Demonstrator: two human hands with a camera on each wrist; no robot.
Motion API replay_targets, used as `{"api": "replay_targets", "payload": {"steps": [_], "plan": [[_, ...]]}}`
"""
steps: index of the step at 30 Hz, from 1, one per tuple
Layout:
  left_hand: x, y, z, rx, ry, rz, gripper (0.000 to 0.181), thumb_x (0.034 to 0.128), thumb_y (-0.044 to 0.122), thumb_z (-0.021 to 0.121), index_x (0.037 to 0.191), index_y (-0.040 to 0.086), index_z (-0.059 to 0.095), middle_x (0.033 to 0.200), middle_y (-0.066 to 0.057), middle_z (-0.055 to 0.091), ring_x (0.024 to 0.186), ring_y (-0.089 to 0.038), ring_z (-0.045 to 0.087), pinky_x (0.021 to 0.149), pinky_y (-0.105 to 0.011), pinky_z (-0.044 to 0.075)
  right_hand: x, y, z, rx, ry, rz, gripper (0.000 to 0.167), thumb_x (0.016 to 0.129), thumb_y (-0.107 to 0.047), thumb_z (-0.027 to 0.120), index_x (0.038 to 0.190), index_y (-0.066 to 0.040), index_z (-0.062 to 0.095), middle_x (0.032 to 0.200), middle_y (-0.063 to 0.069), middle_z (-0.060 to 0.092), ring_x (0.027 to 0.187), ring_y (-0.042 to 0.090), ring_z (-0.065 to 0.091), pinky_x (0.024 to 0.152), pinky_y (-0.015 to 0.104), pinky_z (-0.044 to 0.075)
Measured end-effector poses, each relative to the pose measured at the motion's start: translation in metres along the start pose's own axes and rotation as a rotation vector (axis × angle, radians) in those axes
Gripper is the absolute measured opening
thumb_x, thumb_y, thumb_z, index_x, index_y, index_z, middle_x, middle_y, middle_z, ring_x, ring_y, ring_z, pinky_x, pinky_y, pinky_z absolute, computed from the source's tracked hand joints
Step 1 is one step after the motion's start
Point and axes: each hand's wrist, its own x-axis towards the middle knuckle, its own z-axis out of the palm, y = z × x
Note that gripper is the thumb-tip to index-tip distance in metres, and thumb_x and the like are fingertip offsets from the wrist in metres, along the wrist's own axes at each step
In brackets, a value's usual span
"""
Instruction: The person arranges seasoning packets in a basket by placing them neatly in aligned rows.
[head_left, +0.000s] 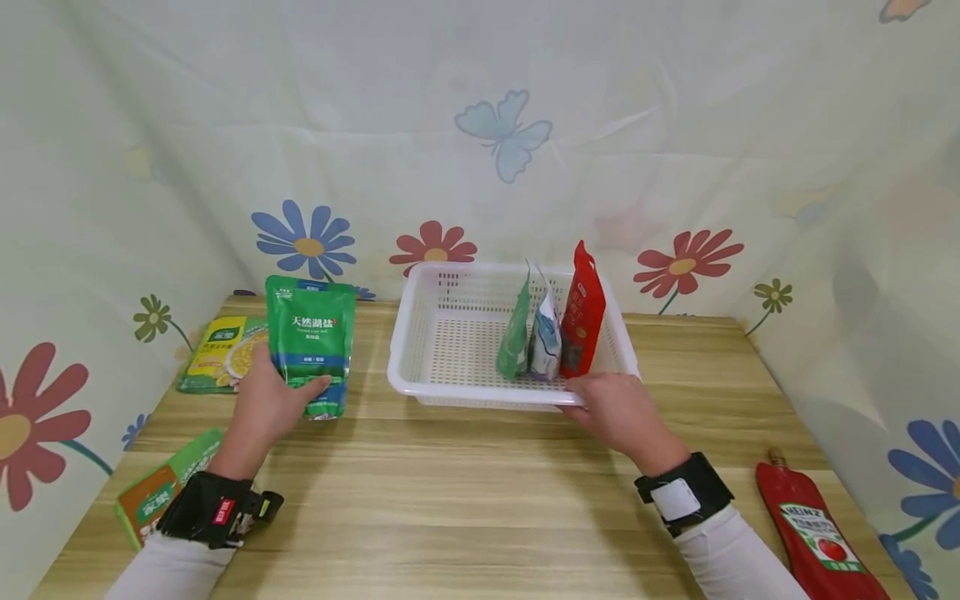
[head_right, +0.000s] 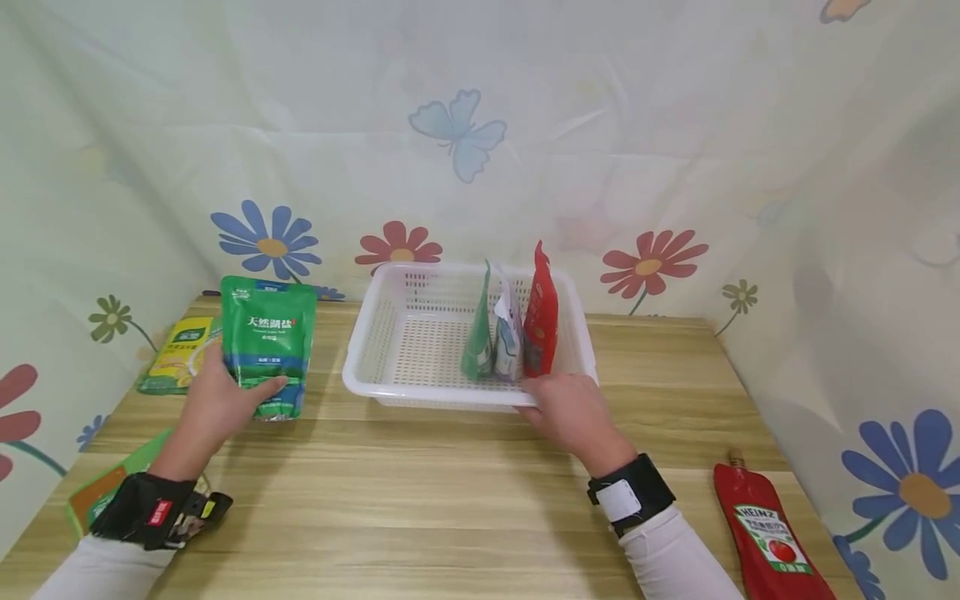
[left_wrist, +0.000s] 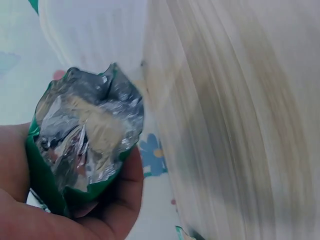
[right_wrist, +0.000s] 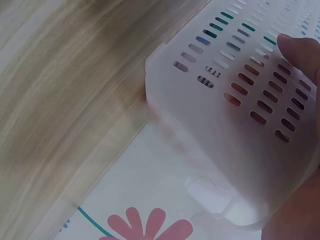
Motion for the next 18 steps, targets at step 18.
{"api": "replay_targets", "payload": {"steps": [18], "plan": [[-0.052, 0.037, 0.008, -0.282, 0.124, 0.193, 0.091, 0.0866, 0.033, 0.084, 0.152, 0.01, 0.025, 0.138, -0.017, 0.049, 0.126, -0.033, 0.054, 0.103, -0.055, 0.049, 0.002, -0.008, -0.021, 0.382, -0.073, 0.156, 0.049, 0.079, -0.045, 0.087, 0.117, -0.016, 0.078, 0.099, -0.004, 0.077, 0.083, 0.012, 0.065, 0.074, 0.03, 0.057]]}}
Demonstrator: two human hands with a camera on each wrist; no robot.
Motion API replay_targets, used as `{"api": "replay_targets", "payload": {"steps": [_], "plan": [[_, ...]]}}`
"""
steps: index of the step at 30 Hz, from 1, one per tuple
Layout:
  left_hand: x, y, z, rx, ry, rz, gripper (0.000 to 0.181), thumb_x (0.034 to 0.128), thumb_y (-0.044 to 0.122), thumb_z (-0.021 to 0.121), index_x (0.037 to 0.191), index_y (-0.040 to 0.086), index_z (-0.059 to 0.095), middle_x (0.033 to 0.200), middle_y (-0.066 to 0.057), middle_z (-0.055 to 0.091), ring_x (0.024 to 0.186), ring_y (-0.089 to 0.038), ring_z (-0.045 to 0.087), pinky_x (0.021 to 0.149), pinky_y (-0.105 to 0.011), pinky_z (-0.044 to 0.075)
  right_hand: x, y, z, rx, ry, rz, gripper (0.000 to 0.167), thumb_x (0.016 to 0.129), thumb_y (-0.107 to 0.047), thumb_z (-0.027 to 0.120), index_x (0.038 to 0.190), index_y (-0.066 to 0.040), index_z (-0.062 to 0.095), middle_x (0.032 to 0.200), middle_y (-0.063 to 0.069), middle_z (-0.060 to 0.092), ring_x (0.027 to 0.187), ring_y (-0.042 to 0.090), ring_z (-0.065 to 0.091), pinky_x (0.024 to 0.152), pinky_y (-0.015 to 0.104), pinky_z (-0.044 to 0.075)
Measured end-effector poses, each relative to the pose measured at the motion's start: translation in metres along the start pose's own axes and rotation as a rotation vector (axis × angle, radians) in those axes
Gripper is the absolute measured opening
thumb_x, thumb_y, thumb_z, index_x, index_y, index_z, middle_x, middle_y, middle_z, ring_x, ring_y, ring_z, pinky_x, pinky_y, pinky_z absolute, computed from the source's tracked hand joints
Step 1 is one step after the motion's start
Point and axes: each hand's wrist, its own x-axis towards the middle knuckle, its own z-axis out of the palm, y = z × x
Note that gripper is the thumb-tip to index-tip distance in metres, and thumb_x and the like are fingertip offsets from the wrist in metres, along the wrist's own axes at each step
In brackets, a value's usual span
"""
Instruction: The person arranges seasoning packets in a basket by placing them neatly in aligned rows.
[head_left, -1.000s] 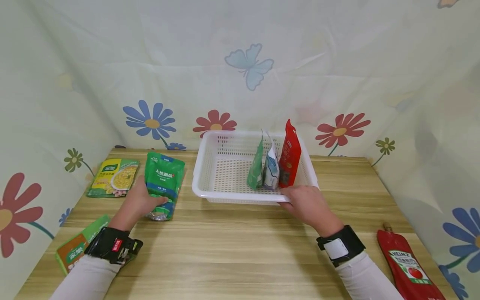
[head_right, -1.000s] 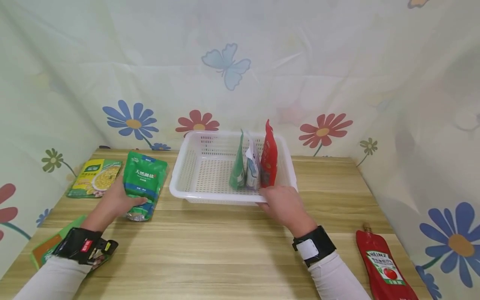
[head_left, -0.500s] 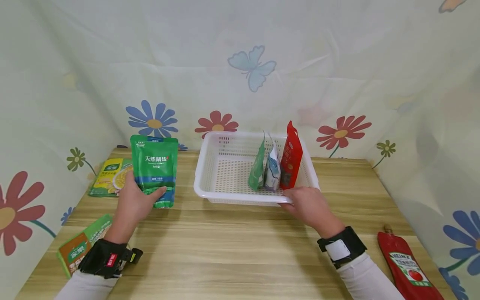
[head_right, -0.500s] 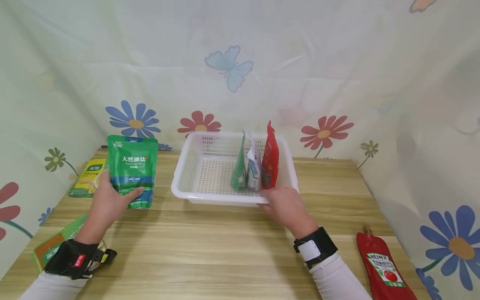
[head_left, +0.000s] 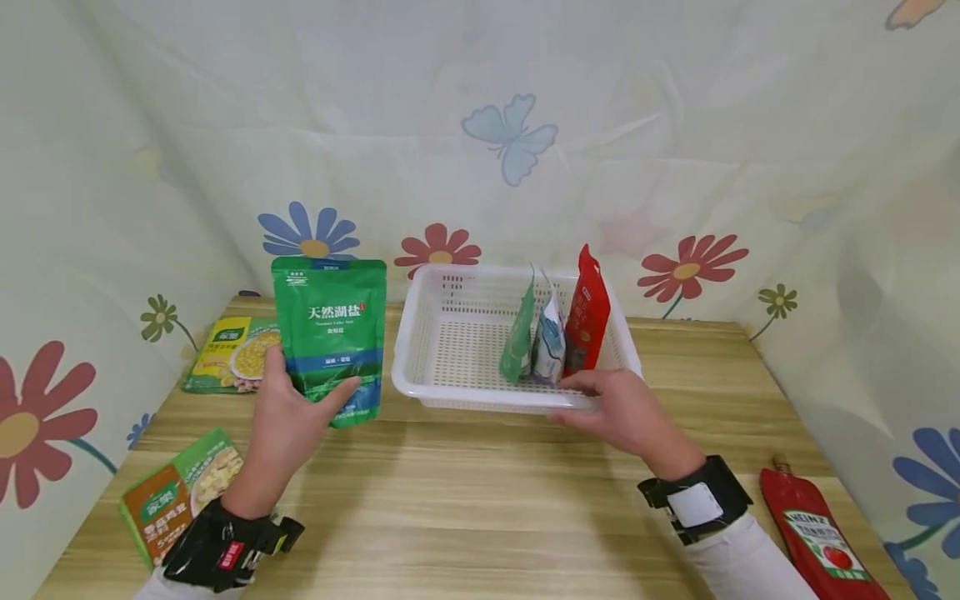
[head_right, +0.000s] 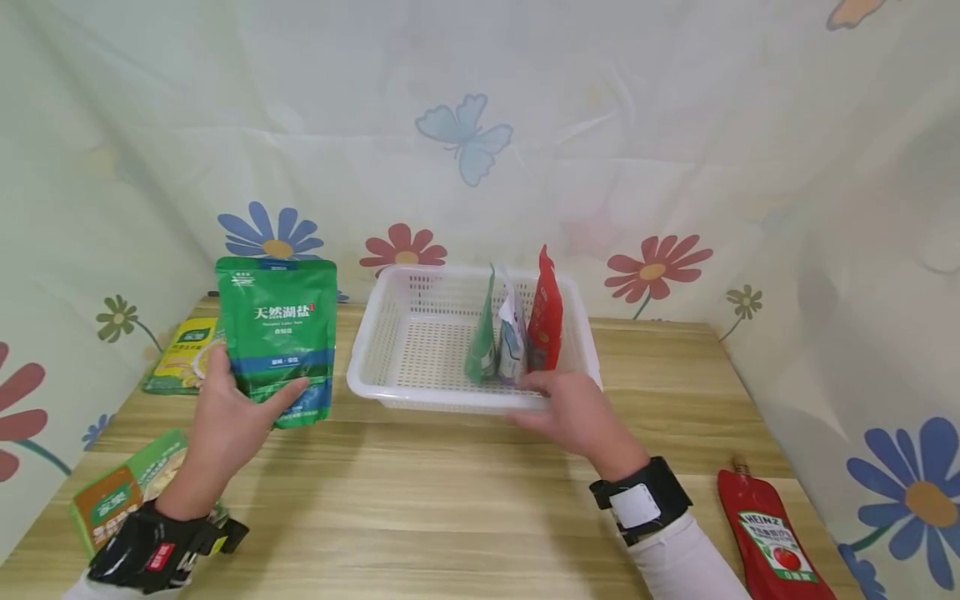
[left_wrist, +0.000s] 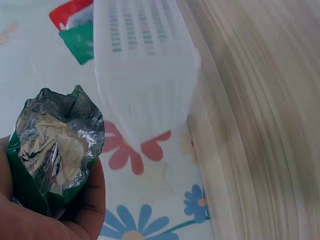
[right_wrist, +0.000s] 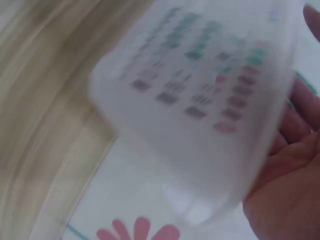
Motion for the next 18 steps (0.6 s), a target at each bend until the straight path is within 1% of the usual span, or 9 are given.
{"api": "replay_targets", "payload": {"steps": [2, 5, 8, 13, 15, 18], "plan": [[-0.005, 0.003, 0.005, -0.025, -0.005, 0.018, 0.091, 0.086, 0.031, 0.084, 0.153, 0.012, 0.025, 0.138, -0.015, 0.051, 0.125, -0.031, 0.055, 0.103, -0.052, 0.05, -0.001, -0.007, -0.002, 0.074, 0.0, -0.001, 0.049, 0.081, -0.044, 0.086, 0.121, -0.017, 0.077, 0.106, -0.003, 0.078, 0.092, 0.015, 0.068, 0.081, 0.035, 0.06], [-0.01, 0.007, 0.012, -0.048, -0.029, 0.032, 0.091, 0.0853, 0.032, 0.085, 0.152, 0.013, 0.027, 0.137, -0.012, 0.053, 0.124, -0.027, 0.057, 0.101, -0.049, 0.051, -0.002, -0.02, -0.002, 0.159, 0.006, -0.026, 0.046, 0.083, -0.041, 0.085, 0.123, -0.019, 0.076, 0.113, -0.003, 0.077, 0.104, 0.017, 0.07, 0.091, 0.041, 0.06], [-0.016, 0.012, 0.021, -0.064, -0.075, 0.023, 0.088, 0.0844, 0.035, 0.085, 0.148, 0.012, 0.03, 0.135, -0.01, 0.054, 0.122, -0.026, 0.059, 0.1, -0.048, 0.053, -0.003, -0.031, 0.002, 0.229, 0.041, -0.073, 0.04, 0.084, -0.032, 0.085, 0.12, -0.018, 0.077, 0.114, -0.004, 0.077, 0.105, 0.015, 0.07, 0.092, 0.039, 0.06], [-0.026, 0.02, 0.035, -0.11, -0.139, 0.032, 0.087, 0.0826, 0.034, 0.087, 0.146, 0.013, 0.032, 0.132, -0.01, 0.056, 0.12, -0.027, 0.06, 0.098, -0.05, 0.055, -0.005, -0.045, 0.009, 0.337, 0.143, -0.199, 0.033, 0.084, -0.016, 0.085, 0.115, -0.012, 0.078, 0.109, -0.001, 0.079, 0.101, 0.017, 0.073, 0.09, 0.038, 0.06], [-0.03, 0.024, 0.04, -0.117, -0.157, 0.033, 0.086, 0.0825, 0.033, 0.087, 0.146, 0.014, 0.032, 0.132, -0.009, 0.056, 0.121, -0.027, 0.06, 0.099, -0.051, 0.055, -0.006, -0.05, 0.012, 0.376, 0.154, -0.234, 0.032, 0.084, -0.014, 0.085, 0.115, -0.011, 0.078, 0.109, -0.001, 0.079, 0.101, 0.017, 0.074, 0.09, 0.037, 0.06], [-0.035, 0.028, 0.045, -0.13, -0.184, 0.034, 0.085, 0.0826, 0.031, 0.087, 0.145, 0.014, 0.033, 0.132, -0.009, 0.056, 0.12, -0.027, 0.061, 0.099, -0.051, 0.055, -0.008, -0.056, 0.017, 0.427, 0.14, -0.255, 0.029, 0.087, -0.015, 0.083, 0.116, -0.014, 0.078, 0.11, -0.002, 0.079, 0.103, 0.017, 0.074, 0.091, 0.036, 0.06]]}}
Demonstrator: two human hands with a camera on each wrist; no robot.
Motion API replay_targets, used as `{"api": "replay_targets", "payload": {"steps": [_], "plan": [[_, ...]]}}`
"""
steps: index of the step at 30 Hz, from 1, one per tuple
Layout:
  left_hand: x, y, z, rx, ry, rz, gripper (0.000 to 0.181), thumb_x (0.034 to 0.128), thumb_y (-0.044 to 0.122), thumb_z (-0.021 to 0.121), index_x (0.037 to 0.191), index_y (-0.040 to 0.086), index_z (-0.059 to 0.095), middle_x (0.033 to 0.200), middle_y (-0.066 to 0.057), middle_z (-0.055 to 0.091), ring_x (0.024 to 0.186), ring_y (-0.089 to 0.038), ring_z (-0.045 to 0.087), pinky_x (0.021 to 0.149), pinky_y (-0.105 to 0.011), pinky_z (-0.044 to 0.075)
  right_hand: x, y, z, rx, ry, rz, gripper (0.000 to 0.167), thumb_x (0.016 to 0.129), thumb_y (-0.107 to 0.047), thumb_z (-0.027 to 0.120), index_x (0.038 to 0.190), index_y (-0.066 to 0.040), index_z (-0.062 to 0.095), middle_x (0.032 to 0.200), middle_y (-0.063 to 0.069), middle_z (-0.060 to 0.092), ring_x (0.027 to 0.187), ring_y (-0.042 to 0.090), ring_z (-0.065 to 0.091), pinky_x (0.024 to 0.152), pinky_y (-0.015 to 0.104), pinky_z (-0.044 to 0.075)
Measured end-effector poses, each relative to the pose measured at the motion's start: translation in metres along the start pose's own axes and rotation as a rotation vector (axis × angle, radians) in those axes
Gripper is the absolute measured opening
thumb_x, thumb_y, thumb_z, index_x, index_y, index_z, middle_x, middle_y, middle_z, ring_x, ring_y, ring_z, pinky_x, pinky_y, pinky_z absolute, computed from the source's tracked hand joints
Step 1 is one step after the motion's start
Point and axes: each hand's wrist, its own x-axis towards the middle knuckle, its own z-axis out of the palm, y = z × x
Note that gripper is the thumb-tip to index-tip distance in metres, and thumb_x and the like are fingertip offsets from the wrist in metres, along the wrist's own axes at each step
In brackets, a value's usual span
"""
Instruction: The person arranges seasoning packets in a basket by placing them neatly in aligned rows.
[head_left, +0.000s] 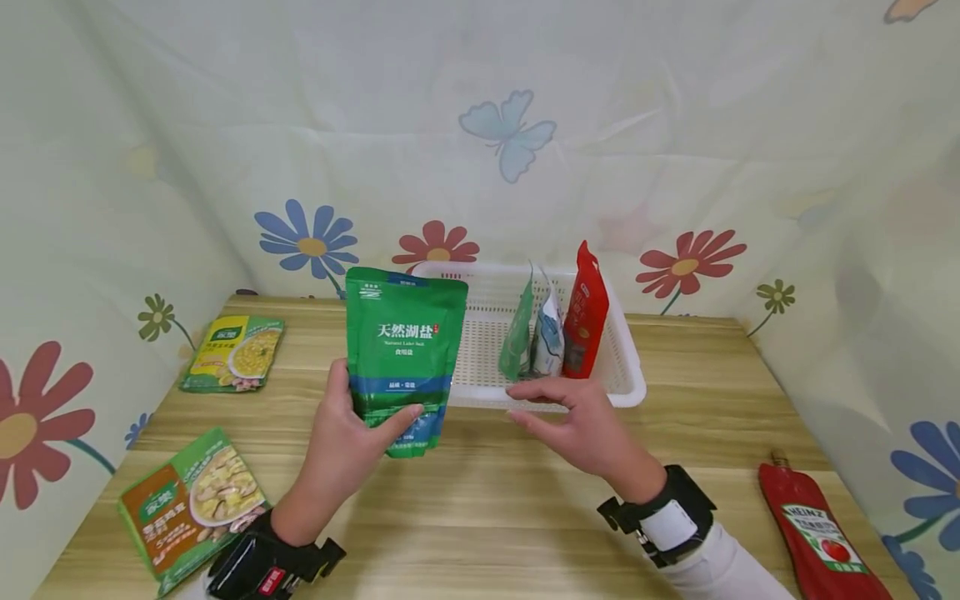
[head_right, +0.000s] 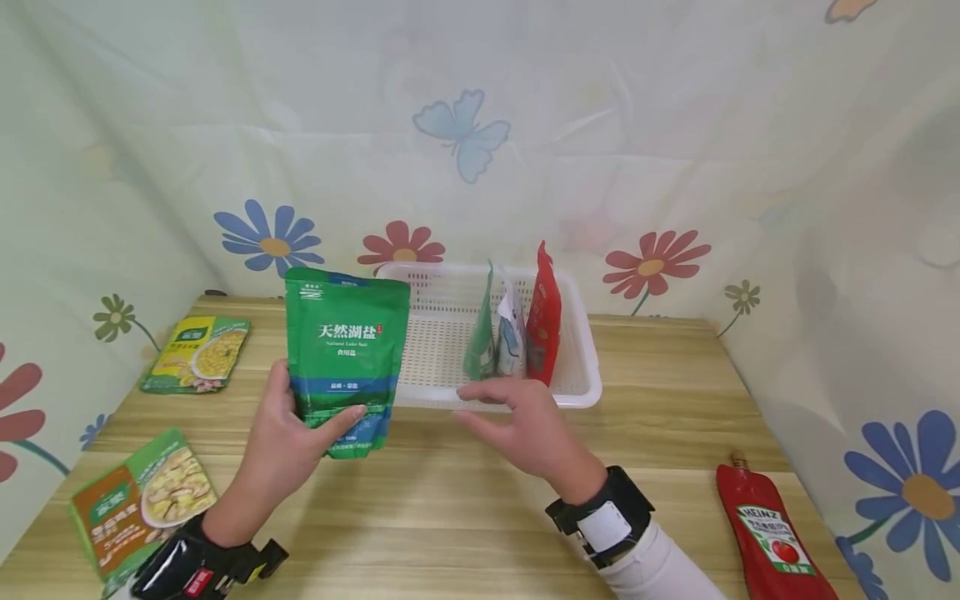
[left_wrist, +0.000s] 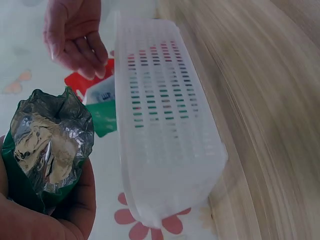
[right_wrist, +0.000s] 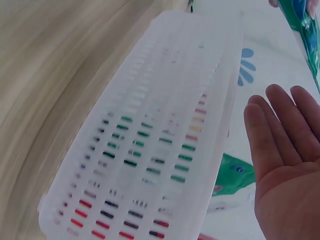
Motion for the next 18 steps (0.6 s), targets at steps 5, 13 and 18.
{"api": "replay_targets", "payload": {"steps": [5, 13, 18], "plan": [[-0.005, 0.003, 0.009, -0.014, -0.031, 0.01, 0.082, 0.0822, 0.029, 0.088, 0.143, 0.015, 0.035, 0.129, -0.008, 0.059, 0.117, -0.026, 0.063, 0.097, -0.048, 0.056, 0.0, -0.006, 0.009, 0.097, -0.008, 0.023, 0.028, 0.089, -0.013, 0.08, 0.117, -0.016, 0.077, 0.113, -0.003, 0.078, 0.105, 0.016, 0.074, 0.092, 0.031, 0.059], [-0.014, 0.004, 0.024, -0.055, -0.082, 0.034, 0.083, 0.0803, 0.028, 0.089, 0.143, 0.017, 0.036, 0.13, -0.007, 0.059, 0.116, -0.025, 0.063, 0.098, -0.048, 0.056, 0.002, -0.015, 0.022, 0.393, 0.001, 0.164, 0.03, 0.093, -0.013, 0.076, 0.123, -0.008, 0.073, 0.12, 0.009, 0.075, 0.107, 0.018, 0.074, 0.092, 0.029, 0.058], [-0.019, 0.007, 0.036, -0.119, -0.133, 0.052, 0.084, 0.0794, 0.027, 0.09, 0.143, 0.022, 0.036, 0.13, -0.004, 0.059, 0.116, -0.023, 0.063, 0.097, -0.043, 0.057, 0.003, -0.023, 0.03, 0.576, 0.001, 0.217, 0.038, 0.096, -0.012, 0.072, 0.132, -0.001, 0.065, 0.127, 0.019, 0.071, 0.105, 0.018, 0.074, 0.091, 0.033, 0.059]]}}
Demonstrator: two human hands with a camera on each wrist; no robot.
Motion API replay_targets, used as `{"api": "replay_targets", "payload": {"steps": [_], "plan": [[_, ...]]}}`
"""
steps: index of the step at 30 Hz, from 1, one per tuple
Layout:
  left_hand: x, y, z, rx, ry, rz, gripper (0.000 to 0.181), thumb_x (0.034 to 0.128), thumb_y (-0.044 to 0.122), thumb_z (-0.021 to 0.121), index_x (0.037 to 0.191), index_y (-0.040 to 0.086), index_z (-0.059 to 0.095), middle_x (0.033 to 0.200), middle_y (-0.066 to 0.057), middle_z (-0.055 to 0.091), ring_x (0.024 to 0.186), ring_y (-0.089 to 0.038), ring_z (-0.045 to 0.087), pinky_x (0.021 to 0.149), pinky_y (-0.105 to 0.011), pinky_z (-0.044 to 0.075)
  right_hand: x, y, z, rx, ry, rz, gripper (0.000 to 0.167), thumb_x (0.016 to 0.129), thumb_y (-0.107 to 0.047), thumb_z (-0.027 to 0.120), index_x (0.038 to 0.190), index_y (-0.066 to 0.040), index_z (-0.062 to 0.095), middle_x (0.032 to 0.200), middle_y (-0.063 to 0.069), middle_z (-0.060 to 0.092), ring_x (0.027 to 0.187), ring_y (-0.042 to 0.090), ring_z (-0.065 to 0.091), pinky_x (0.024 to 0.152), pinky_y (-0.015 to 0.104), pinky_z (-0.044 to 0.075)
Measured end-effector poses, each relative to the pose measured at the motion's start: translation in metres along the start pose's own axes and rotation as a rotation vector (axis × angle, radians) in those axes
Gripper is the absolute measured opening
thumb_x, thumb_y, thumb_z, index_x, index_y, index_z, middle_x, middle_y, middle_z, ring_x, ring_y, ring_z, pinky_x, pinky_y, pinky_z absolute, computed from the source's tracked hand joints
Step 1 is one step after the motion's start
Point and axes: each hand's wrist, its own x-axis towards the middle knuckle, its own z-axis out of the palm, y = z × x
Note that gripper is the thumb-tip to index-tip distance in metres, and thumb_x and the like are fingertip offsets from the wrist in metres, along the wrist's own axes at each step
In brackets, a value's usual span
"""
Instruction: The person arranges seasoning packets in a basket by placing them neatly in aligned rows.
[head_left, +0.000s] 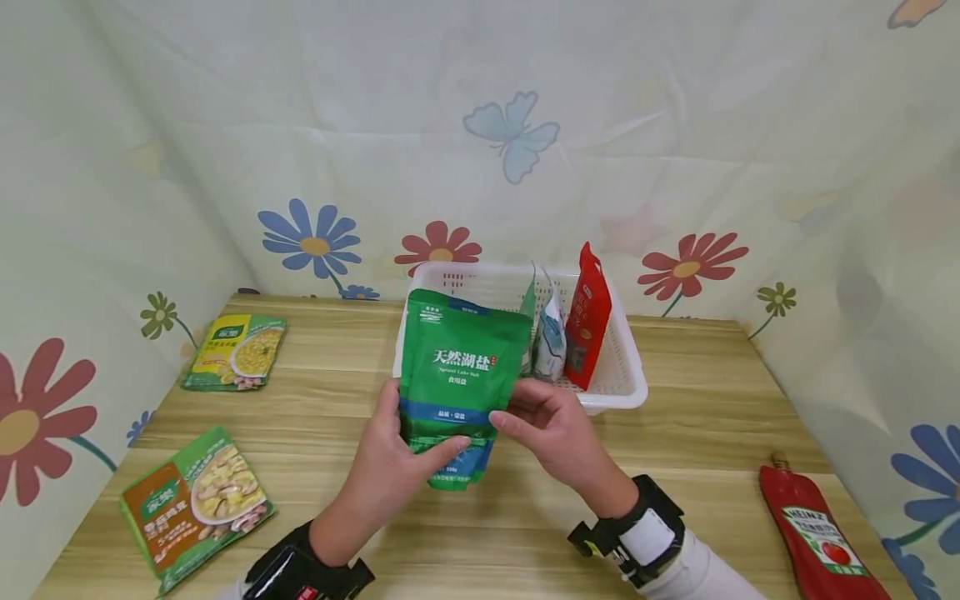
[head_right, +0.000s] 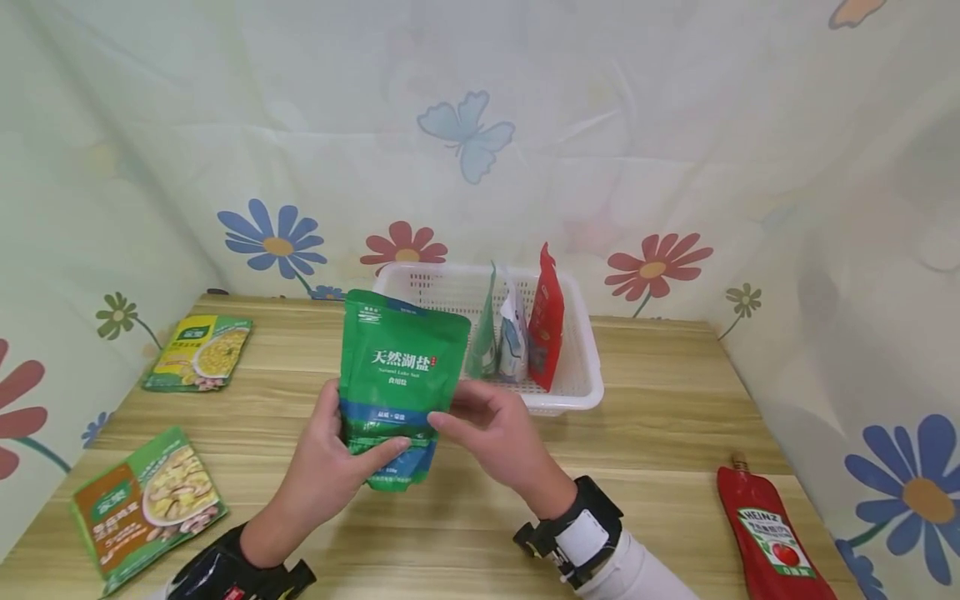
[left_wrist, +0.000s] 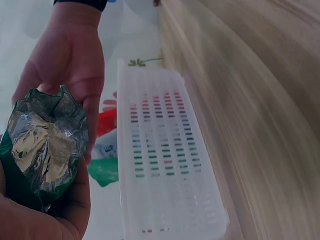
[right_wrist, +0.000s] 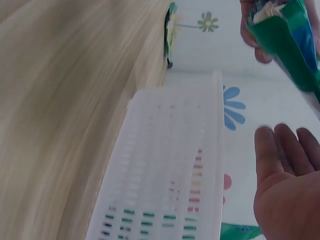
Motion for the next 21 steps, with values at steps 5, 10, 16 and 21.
{"api": "replay_targets", "payload": {"steps": [5, 10, 16, 21], "plan": [[-0.003, 0.001, 0.013, -0.046, -0.052, 0.03, 0.082, 0.0799, 0.026, 0.09, 0.143, 0.024, 0.037, 0.13, -0.001, 0.061, 0.115, -0.022, 0.064, 0.095, -0.035, 0.057, -0.002, -0.001, 0.011, 0.074, -0.01, 0.057, 0.05, 0.098, -0.017, 0.07, 0.143, -0.005, 0.054, 0.135, 0.013, 0.068, 0.113, 0.013, 0.071, 0.096, 0.033, 0.057], [-0.005, 0.001, 0.021, -0.079, -0.109, 0.087, 0.083, 0.0813, 0.023, 0.089, 0.146, 0.025, 0.035, 0.134, 0.0, 0.059, 0.118, -0.022, 0.062, 0.098, -0.032, 0.054, -0.005, -0.003, 0.021, 0.102, -0.018, 0.086, 0.061, 0.095, -0.018, 0.074, 0.146, -0.011, 0.043, 0.138, 0.012, 0.062, 0.118, 0.014, 0.068, 0.098, 0.033, 0.056], [-0.004, 0.0, 0.024, -0.113, -0.132, 0.095, 0.092, 0.0802, 0.021, 0.089, 0.15, 0.034, 0.03, 0.138, 0.005, 0.056, 0.122, -0.019, 0.06, 0.102, -0.033, 0.053, -0.007, -0.007, 0.025, 0.093, 0.043, 0.105, 0.067, 0.091, -0.016, 0.079, 0.146, -0.019, 0.041, 0.14, 0.009, 0.059, 0.12, 0.017, 0.066, 0.098, 0.034, 0.057], [0.0, -0.001, 0.026, -0.076, -0.097, 0.08, 0.085, 0.0779, 0.024, 0.091, 0.143, 0.023, 0.036, 0.133, 0.002, 0.058, 0.117, -0.02, 0.061, 0.098, -0.034, 0.054, -0.009, -0.008, 0.028, 0.072, 0.108, 0.088, 0.066, 0.091, -0.013, 0.078, 0.146, -0.02, 0.041, 0.141, 0.009, 0.059, 0.121, 0.019, 0.067, 0.097, 0.035, 0.057]]}}
